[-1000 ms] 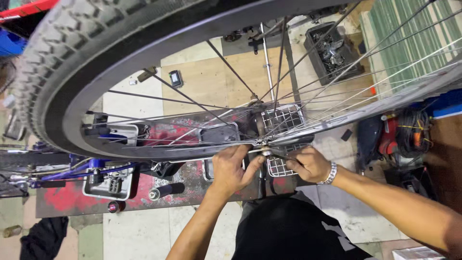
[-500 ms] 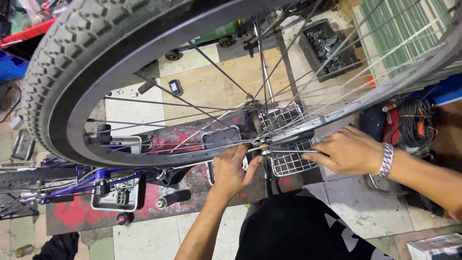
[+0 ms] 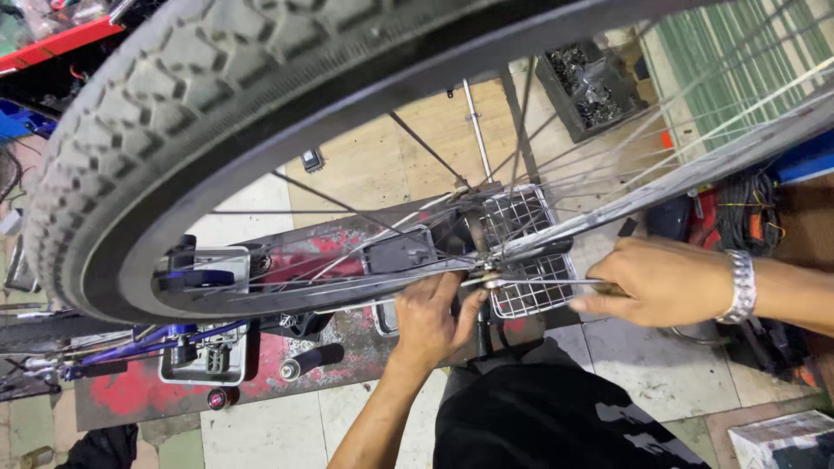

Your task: The person works on the rear wheel hub of a blue bicycle, using a wrench to tighten nuts and a screwdriver to adjust components. They manipulate the wheel and handlebars, then move trays and a fan before repositioning the bicycle on the floor.

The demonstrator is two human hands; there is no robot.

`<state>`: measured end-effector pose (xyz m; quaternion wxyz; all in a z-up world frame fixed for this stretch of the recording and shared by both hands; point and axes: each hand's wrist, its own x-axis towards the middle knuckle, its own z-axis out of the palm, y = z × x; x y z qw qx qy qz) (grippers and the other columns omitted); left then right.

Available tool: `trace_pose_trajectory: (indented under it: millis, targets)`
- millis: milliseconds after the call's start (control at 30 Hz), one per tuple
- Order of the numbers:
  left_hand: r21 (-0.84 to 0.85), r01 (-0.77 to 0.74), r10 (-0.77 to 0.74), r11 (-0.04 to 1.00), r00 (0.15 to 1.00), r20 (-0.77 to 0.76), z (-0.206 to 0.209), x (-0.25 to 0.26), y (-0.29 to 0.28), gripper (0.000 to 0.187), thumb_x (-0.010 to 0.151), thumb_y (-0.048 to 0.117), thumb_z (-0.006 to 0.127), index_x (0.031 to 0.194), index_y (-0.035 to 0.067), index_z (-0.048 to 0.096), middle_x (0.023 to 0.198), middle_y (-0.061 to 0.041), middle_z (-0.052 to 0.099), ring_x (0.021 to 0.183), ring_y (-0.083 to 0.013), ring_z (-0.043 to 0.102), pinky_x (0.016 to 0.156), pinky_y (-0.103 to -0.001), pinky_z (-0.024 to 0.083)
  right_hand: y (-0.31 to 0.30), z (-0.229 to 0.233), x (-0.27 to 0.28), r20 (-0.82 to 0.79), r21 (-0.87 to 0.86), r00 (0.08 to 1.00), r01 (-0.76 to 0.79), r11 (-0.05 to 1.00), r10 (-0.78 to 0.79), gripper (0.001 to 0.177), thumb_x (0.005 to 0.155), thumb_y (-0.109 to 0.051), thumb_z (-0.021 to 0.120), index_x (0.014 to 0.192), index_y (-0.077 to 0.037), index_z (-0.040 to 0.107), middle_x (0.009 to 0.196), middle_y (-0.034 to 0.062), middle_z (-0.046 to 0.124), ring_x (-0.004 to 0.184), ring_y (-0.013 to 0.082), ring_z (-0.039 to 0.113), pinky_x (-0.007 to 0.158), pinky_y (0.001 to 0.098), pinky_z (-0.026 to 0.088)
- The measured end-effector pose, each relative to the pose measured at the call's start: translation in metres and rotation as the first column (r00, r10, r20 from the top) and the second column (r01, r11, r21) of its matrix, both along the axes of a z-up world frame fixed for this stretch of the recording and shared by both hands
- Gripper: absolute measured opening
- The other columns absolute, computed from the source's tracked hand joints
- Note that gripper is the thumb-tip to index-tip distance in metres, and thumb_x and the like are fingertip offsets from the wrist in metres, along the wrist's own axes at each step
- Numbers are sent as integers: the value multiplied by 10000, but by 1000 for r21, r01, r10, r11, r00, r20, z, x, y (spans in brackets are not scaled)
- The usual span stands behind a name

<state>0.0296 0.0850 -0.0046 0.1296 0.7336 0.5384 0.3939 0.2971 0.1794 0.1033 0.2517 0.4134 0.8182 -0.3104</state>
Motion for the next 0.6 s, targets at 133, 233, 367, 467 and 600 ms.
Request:
trace_pose_trajectory:
  millis: [133,233,367,467,600]
  targets:
    - [-19,16,-17,1000,1000,-14,-1,1,3,323,877,323,803,929,21,699,726,-138,663,632,-338,649,573,-432,487,3,-33,26,-141,-70,990,3,998,-13,292,768,-308,714,730,-34,621,697,187,659,722,369,650,728,476,532]
    - [-78,24,-22,997,1000,20,-1,0,3,324,846,314,825,888,18,701,662,-133,632,574,-334,623,541,-439,472,2,-72,46,-225,-53,974,-18,998,6,165,715,-212,726,751,-74,641,753,170,675,782,351,644,755,473,507]
    - [30,40,-42,999,997,65,-1,5,2,324,891,301,785,993,10,684,786,-134,659,668,-327,652,594,-420,494,-8,-132,50,-400,3,916,-26,1000,24,284,776,-216,728,671,-15,558,580,189,563,578,331,573,656,437,483]
    - [45,17,-19,999,999,41,-3,-2,0,337,888,314,790,1001,16,679,798,-136,659,681,-329,649,602,-421,493,-12,-137,35,-541,-13,840,21,1000,-25,390,802,-256,725,581,1,532,503,168,509,454,319,517,530,422,461]
    - [0,-37,37,999,999,-4,-15,1,1,337,870,356,831,905,59,675,704,-117,621,624,-319,619,573,-434,457,-7,-105,23,-485,-14,871,79,997,-76,461,867,-385,736,590,-48,587,455,156,506,393,315,512,461,428,427]
